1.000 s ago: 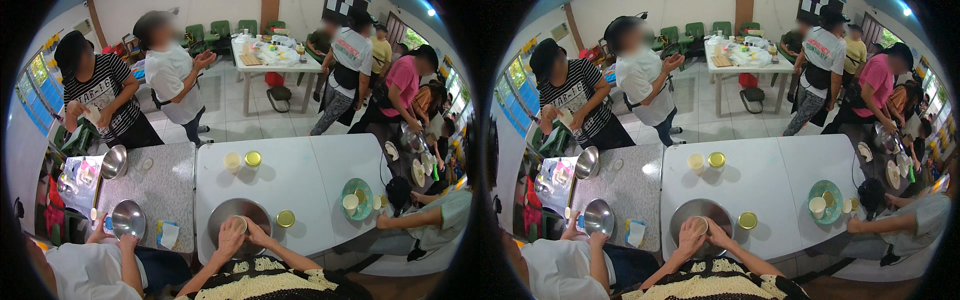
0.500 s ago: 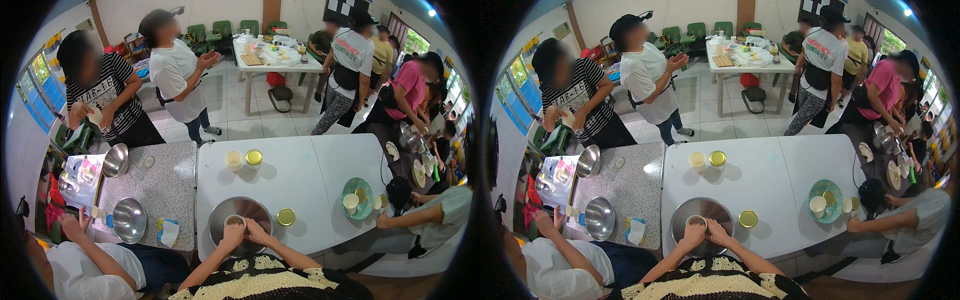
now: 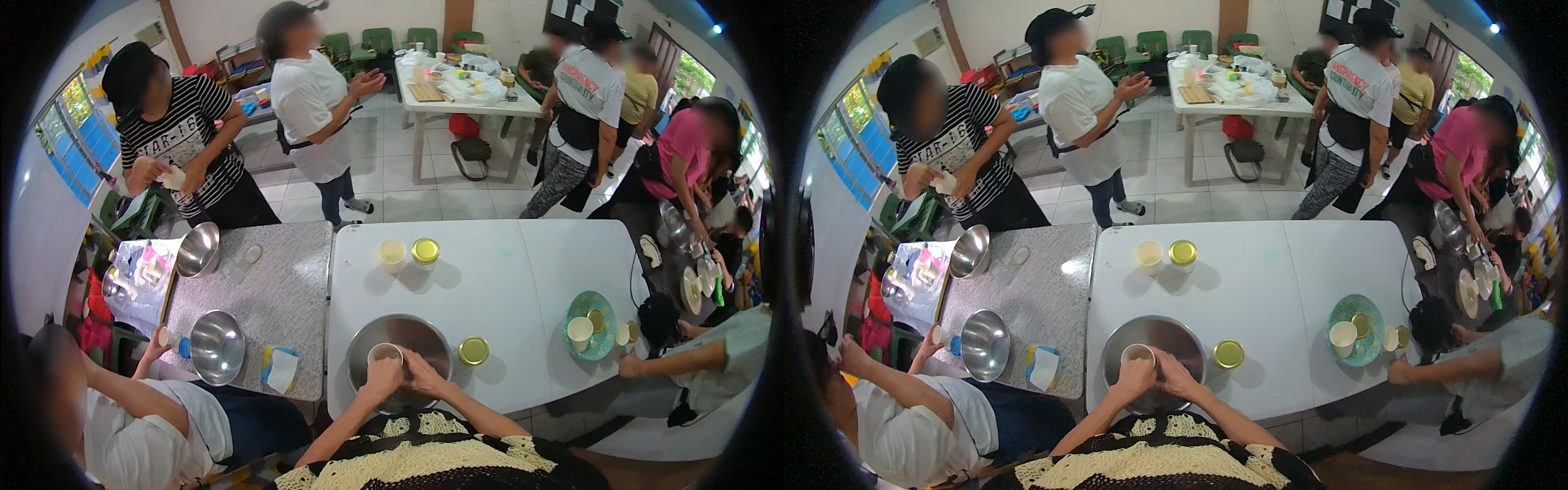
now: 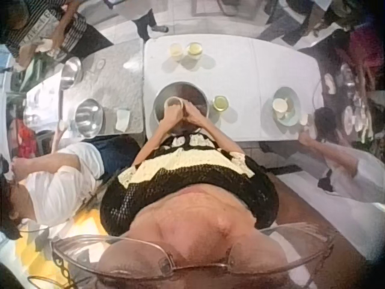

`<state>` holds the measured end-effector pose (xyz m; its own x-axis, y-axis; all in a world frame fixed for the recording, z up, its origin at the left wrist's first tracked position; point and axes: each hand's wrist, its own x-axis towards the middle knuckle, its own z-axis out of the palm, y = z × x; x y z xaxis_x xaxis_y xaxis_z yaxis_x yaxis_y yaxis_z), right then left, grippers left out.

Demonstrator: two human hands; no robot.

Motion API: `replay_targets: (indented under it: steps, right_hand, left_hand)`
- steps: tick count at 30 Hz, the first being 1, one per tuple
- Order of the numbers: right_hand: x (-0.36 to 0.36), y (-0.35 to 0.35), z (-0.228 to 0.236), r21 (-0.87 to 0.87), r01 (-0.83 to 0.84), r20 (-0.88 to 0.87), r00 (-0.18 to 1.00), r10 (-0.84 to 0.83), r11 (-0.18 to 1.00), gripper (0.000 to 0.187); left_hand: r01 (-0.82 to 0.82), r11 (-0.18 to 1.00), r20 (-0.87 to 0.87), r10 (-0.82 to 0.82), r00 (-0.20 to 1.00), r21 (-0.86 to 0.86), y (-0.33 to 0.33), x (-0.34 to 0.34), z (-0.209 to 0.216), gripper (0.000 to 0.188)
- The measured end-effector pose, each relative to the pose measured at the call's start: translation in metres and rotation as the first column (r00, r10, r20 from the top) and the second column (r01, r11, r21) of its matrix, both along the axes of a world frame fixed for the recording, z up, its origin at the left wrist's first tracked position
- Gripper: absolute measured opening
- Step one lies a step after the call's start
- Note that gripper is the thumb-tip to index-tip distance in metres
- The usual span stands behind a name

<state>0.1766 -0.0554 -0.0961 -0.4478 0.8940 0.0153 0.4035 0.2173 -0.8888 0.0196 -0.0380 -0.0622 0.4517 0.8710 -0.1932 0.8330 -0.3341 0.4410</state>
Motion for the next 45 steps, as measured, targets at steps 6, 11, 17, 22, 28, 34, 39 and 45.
replay_targets:
  steps: [6, 11, 17, 22, 28, 34, 39, 45]
  right_hand:
    - [0.000, 0.008, 0.008, 0.192, 0.035, -0.214, 0.977, 0.007, 0.981, 0.084]
    - [0.003, 0.021, -0.013, 0.302, 0.154, -0.229, 0.970, -0.086, 0.941, 0.081]
    - [0.007, 0.006, 0.051, 0.213, 0.254, -0.179, 0.959, -0.218, 0.943, 0.078]
    - [0.007, 0.009, 0.048, -0.083, 0.388, -0.289, 0.872, -0.395, 0.918, 0.078]
    - [0.004, 0.003, 0.044, 0.089, 0.188, -0.161, 0.972, -0.172, 0.978, 0.080]
    - [0.009, 0.007, -0.012, 0.217, 0.059, -0.124, 0.992, -0.033, 0.974, 0.082]
    - [0.006, 0.008, -0.029, 0.007, 0.066, -0.146, 0.987, -0.064, 0.998, 0.068]
    - [0.013, 0.008, -0.031, 0.073, 0.027, 0.106, 0.994, -0.034, 0.997, 0.072]
  left_hand:
    - [0.044, 0.999, 0.070, -0.043, 0.997, -0.021, 0.003, 0.004, 0.030, 0.020]
    - [-0.015, 1.000, 0.223, 0.017, 0.975, -0.012, -0.006, 0.000, 0.087, 0.027]
    - [-0.325, 0.945, 0.612, 0.272, 0.743, -0.026, -0.007, -0.026, 0.137, 0.027]
    - [-0.435, 0.891, 0.677, 0.400, 0.618, -0.129, 0.005, -0.039, 0.127, 0.024]
    - [-0.409, 0.900, 0.713, 0.383, 0.587, -0.148, 0.002, -0.030, 0.122, 0.022]
    - [0.036, 0.999, 0.398, -0.026, 0.917, -0.018, 0.001, -0.018, 0.076, 0.036]
    - [0.270, 0.960, 0.124, -0.260, 0.958, -0.073, 0.014, -0.007, 0.008, 0.041]
    - [0.281, 0.952, 0.059, -0.290, 0.955, 0.120, 0.002, -0.008, -0.029, 0.042]
